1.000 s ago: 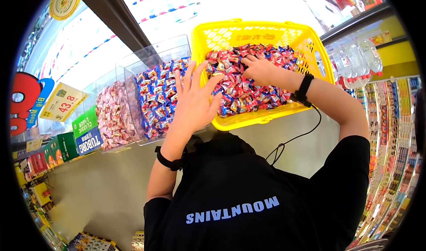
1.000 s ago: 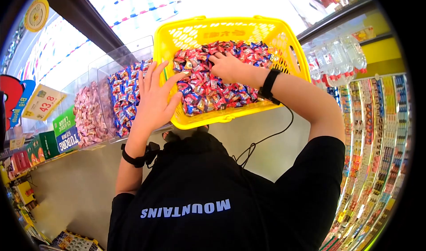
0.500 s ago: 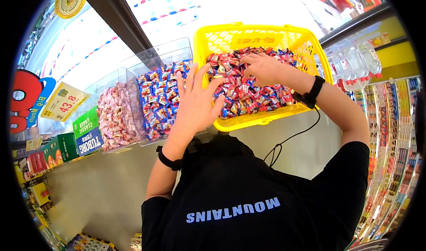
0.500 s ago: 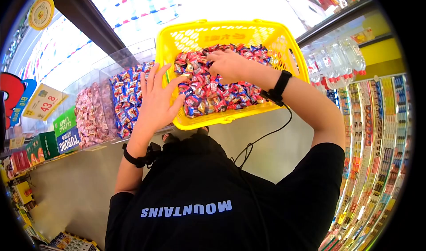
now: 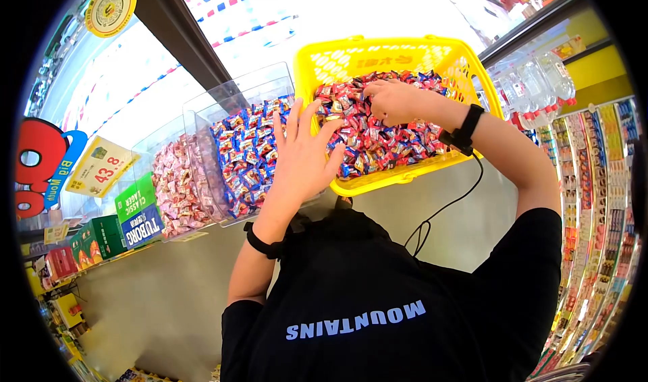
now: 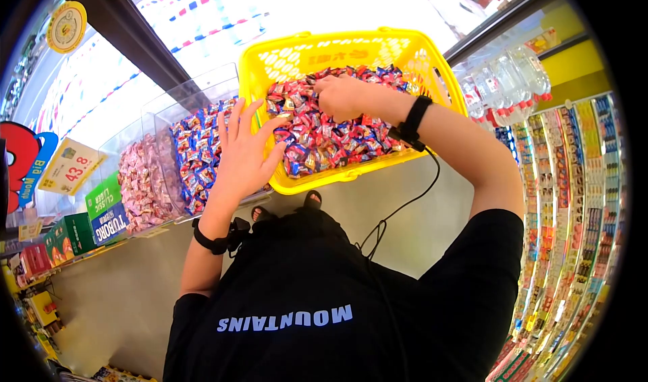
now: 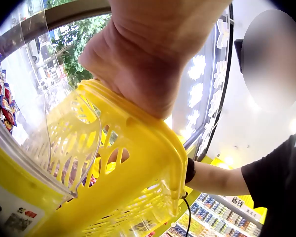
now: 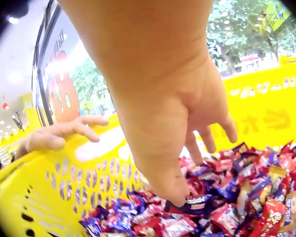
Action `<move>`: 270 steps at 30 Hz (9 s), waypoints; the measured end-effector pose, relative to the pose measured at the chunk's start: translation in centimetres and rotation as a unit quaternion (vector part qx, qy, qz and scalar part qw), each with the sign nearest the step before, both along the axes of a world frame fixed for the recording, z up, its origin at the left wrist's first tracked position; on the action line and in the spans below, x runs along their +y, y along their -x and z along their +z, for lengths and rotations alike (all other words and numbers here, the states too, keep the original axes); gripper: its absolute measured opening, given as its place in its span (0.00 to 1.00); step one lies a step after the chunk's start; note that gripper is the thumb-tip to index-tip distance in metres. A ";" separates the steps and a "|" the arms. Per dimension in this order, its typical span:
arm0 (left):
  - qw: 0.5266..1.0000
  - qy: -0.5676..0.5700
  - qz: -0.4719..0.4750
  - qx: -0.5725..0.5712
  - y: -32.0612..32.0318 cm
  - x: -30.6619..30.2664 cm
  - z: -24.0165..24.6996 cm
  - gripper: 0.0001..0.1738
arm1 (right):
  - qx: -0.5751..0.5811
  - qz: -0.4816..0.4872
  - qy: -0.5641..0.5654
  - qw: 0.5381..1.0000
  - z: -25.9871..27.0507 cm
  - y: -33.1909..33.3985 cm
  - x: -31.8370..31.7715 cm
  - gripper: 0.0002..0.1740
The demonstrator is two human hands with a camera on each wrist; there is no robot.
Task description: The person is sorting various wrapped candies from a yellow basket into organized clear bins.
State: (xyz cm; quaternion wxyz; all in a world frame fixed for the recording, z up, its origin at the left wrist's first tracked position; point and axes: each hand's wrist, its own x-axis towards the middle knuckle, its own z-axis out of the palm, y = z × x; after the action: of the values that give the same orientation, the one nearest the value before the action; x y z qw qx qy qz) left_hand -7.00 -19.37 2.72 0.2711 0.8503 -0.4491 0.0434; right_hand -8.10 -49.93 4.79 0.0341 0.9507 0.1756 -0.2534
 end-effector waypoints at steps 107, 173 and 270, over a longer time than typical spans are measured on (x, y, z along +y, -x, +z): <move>0.995 -0.038 0.075 -0.043 6.4 -6.4 3.7 0.36 | -0.424 -0.117 -0.249 0.863 2.1 18.7 -2.2 0.24; 0.994 0.071 0.012 -0.084 7.6 -8.8 4.8 0.15 | -0.335 0.001 -0.318 0.887 4.9 13.5 -1.4 0.15; 0.999 0.032 0.030 -0.022 2.7 3.8 2.9 0.35 | -0.406 -0.157 -0.241 0.868 3.5 15.4 13.5 0.30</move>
State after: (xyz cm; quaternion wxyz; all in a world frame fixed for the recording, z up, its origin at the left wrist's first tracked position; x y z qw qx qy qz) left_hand -9.65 -15.56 5.58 0.2867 0.8530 -0.4279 0.0840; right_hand -23.53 -36.38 8.24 -0.1679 0.9635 0.0502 0.2025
